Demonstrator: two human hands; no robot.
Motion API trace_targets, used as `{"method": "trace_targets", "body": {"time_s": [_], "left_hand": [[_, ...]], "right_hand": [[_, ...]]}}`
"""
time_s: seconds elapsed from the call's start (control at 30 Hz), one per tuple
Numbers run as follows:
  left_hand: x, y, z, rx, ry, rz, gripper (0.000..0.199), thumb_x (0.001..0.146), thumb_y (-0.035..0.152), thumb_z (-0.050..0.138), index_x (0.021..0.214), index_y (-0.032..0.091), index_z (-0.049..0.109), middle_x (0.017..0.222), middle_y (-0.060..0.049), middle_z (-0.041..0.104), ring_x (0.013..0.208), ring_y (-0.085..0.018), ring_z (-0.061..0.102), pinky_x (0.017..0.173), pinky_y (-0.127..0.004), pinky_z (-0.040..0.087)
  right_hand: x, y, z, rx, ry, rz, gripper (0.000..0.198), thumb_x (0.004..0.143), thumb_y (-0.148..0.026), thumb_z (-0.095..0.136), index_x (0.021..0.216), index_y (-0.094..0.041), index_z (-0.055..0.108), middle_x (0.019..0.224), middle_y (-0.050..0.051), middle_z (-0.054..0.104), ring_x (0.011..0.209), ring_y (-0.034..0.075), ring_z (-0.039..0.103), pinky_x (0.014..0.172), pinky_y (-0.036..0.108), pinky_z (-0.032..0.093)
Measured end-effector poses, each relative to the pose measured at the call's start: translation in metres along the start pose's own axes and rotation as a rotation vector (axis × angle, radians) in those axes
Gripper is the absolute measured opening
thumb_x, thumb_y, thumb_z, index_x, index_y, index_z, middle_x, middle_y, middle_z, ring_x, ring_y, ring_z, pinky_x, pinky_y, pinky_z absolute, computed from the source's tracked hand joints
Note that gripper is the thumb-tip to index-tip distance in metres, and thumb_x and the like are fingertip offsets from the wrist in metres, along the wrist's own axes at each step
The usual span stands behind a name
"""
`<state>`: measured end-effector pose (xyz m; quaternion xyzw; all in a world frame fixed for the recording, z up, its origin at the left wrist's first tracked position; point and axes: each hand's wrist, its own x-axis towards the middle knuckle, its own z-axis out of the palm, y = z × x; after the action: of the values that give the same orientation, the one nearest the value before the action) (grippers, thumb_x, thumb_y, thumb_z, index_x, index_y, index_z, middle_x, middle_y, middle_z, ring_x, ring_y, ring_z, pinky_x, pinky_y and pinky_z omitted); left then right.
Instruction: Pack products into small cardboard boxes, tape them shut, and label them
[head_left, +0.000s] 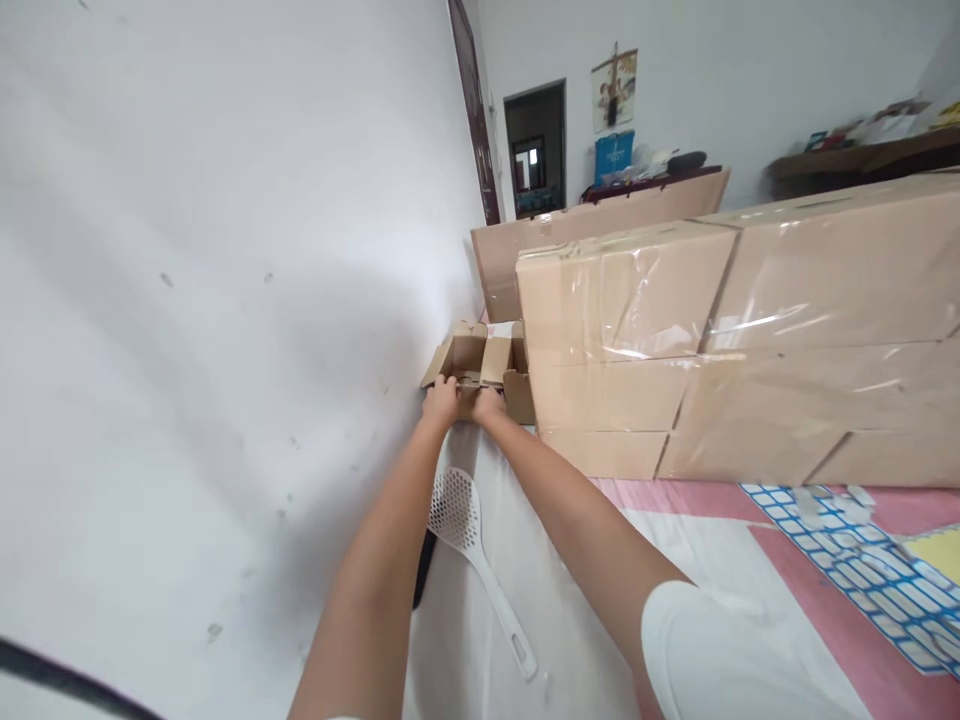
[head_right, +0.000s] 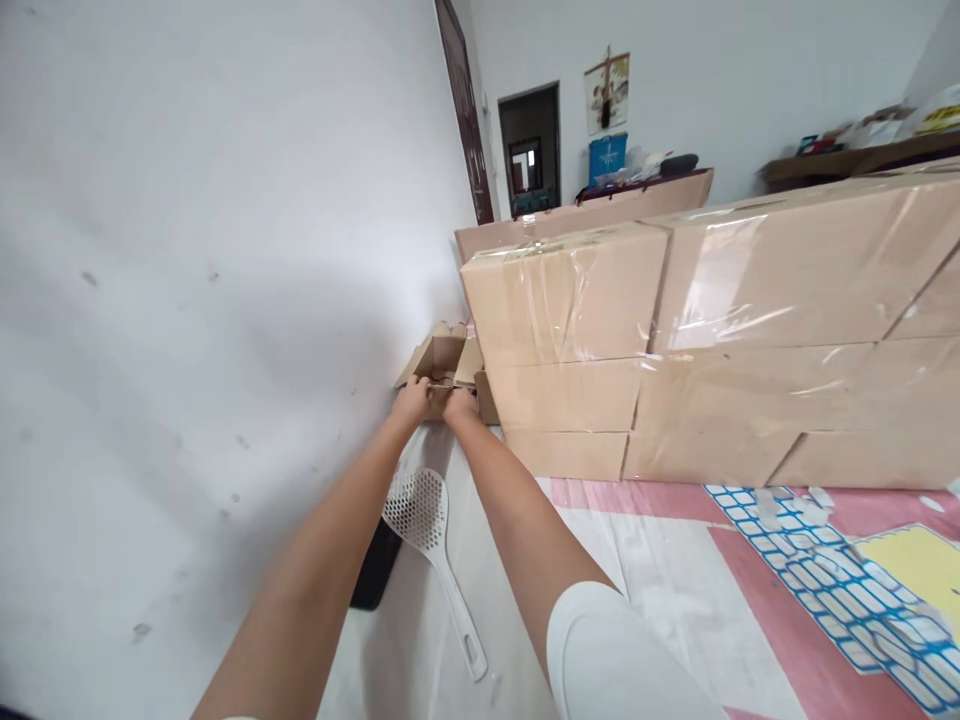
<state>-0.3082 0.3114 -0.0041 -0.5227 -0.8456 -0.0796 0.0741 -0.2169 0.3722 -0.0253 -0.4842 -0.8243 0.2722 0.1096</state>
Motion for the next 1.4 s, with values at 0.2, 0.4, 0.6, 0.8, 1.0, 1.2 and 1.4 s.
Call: {"method": "trace_targets", "body": {"time_s": [0.2, 0.4, 0.6, 0.8, 1.0, 1.2, 1.4], "left_hand": [[-0.042, -0.004, -0.031, -0.039, 0.16, 0.006, 0.034, 0.099, 0.038, 0.062, 0.126, 0.018, 0.062, 0.136, -0.011, 0.06, 0.115, -0.025, 0.062, 0.098, -0.048, 0.055], [-0.113, -0.007, -0.067, -0.128, 0.283, 0.033, 0.024, 0.102, 0.032, 0.049, 0.117, 0.022, 0.065, 0.139, -0.014, 0.056, 0.117, -0.032, 0.059, 0.101, -0.048, 0.05], [-0.219, -0.005, -0.095, -0.276, 0.413, -0.004, 0.023, 0.097, 0.027, 0.048, 0.115, 0.024, 0.062, 0.133, -0.013, 0.056, 0.12, -0.032, 0.059, 0.106, -0.048, 0.047], [-0.334, -0.004, -0.084, -0.461, 0.53, -0.049, 0.024, 0.093, 0.023, 0.05, 0.114, 0.025, 0.06, 0.13, -0.011, 0.055, 0.119, -0.027, 0.06, 0.1, -0.041, 0.052], [-0.399, -0.012, -0.065, -0.532, 0.692, -0.075, 0.015, 0.093, 0.027, 0.053, 0.107, 0.023, 0.058, 0.121, -0.011, 0.055, 0.119, -0.027, 0.058, 0.102, -0.045, 0.05], [-0.434, -0.022, -0.062, -0.599, 0.747, 0.019, 0.016, 0.09, 0.023, 0.058, 0.106, 0.024, 0.06, 0.121, -0.01, 0.056, 0.124, -0.029, 0.055, 0.111, -0.051, 0.044], [-0.414, -0.014, -0.04, -0.723, 0.752, 0.227, 0.019, 0.087, 0.041, 0.065, 0.093, 0.024, 0.062, 0.123, -0.009, 0.057, 0.116, -0.029, 0.059, 0.11, -0.053, 0.045]], "right_hand": [[-0.054, -0.008, -0.018, 0.016, -0.026, -0.076, 0.037, 0.1, -0.037, 0.066, 0.13, -0.016, 0.063, 0.129, 0.011, 0.065, 0.111, 0.024, 0.067, 0.094, 0.045, 0.059], [-0.154, 0.0, -0.024, 0.031, -0.003, -0.255, 0.031, 0.101, -0.035, 0.064, 0.125, -0.015, 0.065, 0.13, 0.012, 0.065, 0.115, 0.025, 0.066, 0.099, 0.045, 0.056], [-0.282, 0.056, -0.032, 0.056, 0.023, -0.324, 0.03, 0.104, -0.028, 0.049, 0.098, -0.014, 0.074, 0.11, 0.015, 0.072, 0.119, 0.027, 0.062, 0.099, 0.036, 0.047], [-0.334, 0.09, -0.014, 0.13, -0.023, -0.183, 0.099, 0.068, -0.052, 0.086, 0.153, -0.02, 0.046, 0.144, 0.021, 0.054, 0.13, 0.044, 0.053, 0.102, 0.053, 0.045], [-0.344, 0.114, 0.003, 0.503, -0.063, -0.142, 0.07, 0.072, -0.03, 0.077, 0.139, -0.024, 0.056, 0.122, 0.012, 0.07, 0.112, 0.034, 0.069, 0.092, 0.043, 0.056], [-0.382, 0.177, -0.037, 0.967, 0.044, -0.017, 0.043, 0.092, -0.037, 0.048, 0.13, -0.018, 0.052, 0.125, 0.015, 0.07, 0.101, 0.026, 0.074, 0.076, 0.039, 0.066], [-0.438, 0.191, -0.092, 1.599, 0.188, -0.158, 0.046, 0.076, -0.032, 0.08, 0.117, -0.023, 0.062, 0.126, 0.007, 0.071, 0.111, 0.027, 0.07, 0.087, 0.042, 0.066]]}}
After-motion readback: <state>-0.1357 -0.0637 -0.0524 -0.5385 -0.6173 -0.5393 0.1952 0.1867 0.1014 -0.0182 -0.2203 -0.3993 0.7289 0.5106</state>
